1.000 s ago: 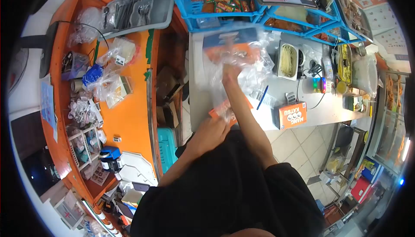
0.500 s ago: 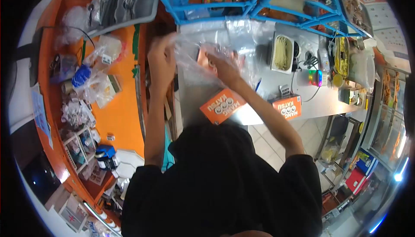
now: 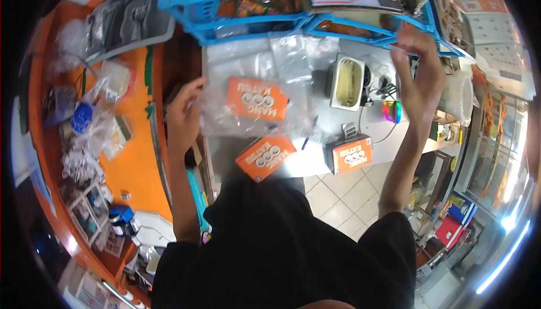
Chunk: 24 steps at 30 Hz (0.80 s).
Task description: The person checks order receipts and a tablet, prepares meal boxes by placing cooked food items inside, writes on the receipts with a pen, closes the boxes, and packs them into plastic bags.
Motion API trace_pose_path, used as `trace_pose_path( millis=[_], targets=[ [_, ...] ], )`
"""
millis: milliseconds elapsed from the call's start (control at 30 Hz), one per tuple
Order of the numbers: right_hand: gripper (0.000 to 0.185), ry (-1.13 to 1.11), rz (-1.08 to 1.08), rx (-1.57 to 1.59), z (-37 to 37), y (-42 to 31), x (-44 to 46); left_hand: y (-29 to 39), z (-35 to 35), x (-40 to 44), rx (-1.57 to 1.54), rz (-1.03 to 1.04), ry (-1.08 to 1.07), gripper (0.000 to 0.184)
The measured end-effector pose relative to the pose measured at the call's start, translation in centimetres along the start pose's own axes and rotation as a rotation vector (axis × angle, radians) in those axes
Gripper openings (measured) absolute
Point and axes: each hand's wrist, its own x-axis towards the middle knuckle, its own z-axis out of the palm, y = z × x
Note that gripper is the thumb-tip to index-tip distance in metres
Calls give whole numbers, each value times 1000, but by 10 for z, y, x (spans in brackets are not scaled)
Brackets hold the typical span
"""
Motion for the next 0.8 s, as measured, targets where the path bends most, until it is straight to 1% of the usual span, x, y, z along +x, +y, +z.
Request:
trace_pose_path(
  millis=[33, 67, 133, 200, 300, 333, 367, 400, 433, 467, 533, 600, 667, 733, 800],
  targets=[
    [22, 75, -98, -96, -3, 25, 23, 6, 0, -1, -3, -61, -20, 39],
    [23, 71, -121, -155, -4, 56, 40, 5, -1, 0, -3, -71, -11, 44],
    [33, 14, -55, -141, 0, 98, 66, -1, -2, 3, 3, -103, 7, 53],
    [50, -91, 127, 13, 11, 123, 87, 1, 3, 6, 8, -144, 71, 53],
    [62, -162, 77, -175, 29, 157, 113, -3, 6, 13, 90, -165, 130, 52],
    [57, -246, 68, -153, 22, 150, 123, -4, 7, 14, 128, -168, 141, 51],
    [57, -330, 61, -130, 15, 143, 133, -3, 10, 16, 107, -185, 163, 51],
    [58, -204, 56, -59, 26, 154, 135, -2, 12, 18, 87, -203, 183, 51],
    [65, -73, 47, 10, 33, 164, 139, -1, 14, 23, 66, -216, 205, 51],
    [68, -81, 54, 44, 30, 172, 139, 0, 15, 27, 76, -236, 195, 50],
    [51, -150, 67, 183, 19, 181, 133, 4, 17, 32, 97, -284, 185, 50],
    [49, -194, 72, 171, 21, 175, 126, 4, 20, 35, 140, -277, 199, 50],
    [59, -196, 51, 65, 25, 169, 123, 6, 21, 38, 159, -306, 196, 50],
    [62, -183, 17, 16, 24, 173, 121, 9, 19, 40, 151, -372, 157, 50],
    [65, -170, 36, 44, 26, 175, 117, 13, 19, 44, 196, -343, 153, 51]
  ],
)
